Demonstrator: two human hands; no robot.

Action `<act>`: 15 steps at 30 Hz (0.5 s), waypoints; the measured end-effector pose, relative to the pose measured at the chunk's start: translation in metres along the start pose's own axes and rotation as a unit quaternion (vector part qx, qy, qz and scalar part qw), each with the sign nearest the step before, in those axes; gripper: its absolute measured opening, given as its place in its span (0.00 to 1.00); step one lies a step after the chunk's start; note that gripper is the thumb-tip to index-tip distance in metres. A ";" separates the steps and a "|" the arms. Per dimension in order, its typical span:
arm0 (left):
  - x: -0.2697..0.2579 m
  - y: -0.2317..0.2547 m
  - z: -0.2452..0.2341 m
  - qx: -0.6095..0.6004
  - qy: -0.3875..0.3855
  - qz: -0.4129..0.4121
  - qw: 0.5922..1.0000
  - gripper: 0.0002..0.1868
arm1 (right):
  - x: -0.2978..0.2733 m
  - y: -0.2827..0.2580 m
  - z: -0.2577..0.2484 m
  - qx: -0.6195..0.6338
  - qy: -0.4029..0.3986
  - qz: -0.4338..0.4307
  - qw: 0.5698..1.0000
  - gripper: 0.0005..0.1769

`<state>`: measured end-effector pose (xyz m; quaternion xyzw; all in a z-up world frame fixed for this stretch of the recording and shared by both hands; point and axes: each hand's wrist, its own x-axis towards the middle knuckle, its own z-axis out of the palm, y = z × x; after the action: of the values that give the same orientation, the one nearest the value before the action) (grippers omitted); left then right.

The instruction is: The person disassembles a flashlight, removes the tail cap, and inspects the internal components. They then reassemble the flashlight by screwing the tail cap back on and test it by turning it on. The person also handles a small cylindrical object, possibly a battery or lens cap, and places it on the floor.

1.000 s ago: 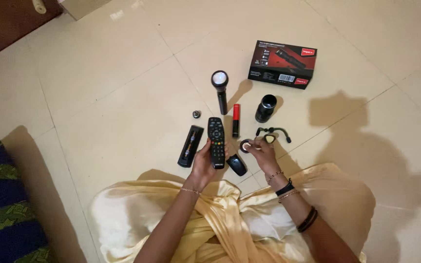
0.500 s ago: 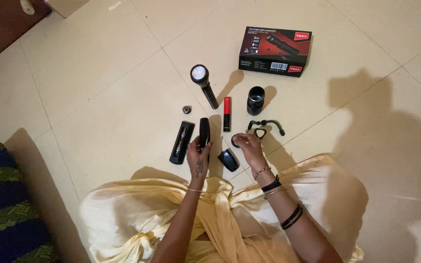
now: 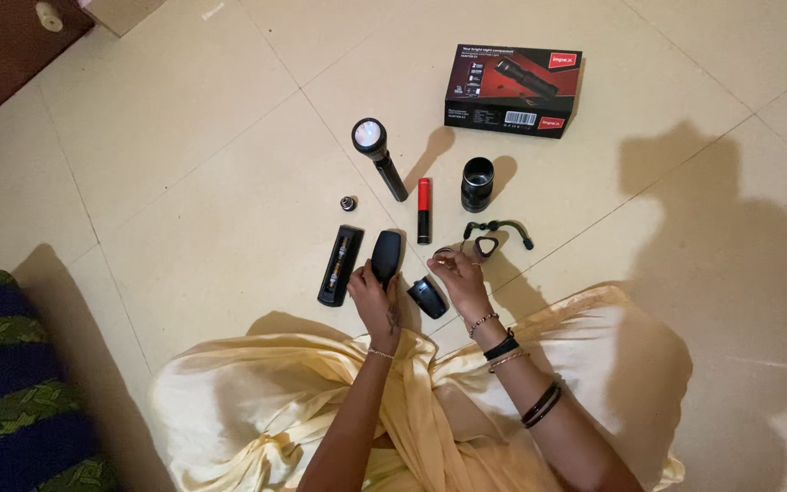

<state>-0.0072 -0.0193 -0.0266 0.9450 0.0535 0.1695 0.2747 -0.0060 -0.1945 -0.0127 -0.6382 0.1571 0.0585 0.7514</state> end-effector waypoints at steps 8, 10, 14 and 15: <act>-0.001 -0.011 0.010 0.036 0.004 -0.003 0.999 0.33 | -0.004 -0.003 0.005 -0.115 0.026 0.038 0.992 0.21; -0.001 -0.009 0.010 0.040 0.004 0.005 0.999 0.33 | -0.004 0.001 0.009 -0.064 0.010 0.007 0.998 0.22; -0.003 0.003 0.006 0.038 0.023 0.026 0.999 0.33 | -0.004 0.007 0.011 -0.083 0.005 0.020 0.996 0.21; -0.004 0.006 0.006 0.037 0.029 0.028 0.998 0.33 | -0.003 0.009 0.010 -0.053 -0.008 0.018 0.998 0.21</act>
<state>-0.0088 -0.0276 -0.0293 0.9502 0.0411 0.2027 0.2330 -0.0102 -0.1833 -0.0184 -0.6738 0.1592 0.0857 0.7165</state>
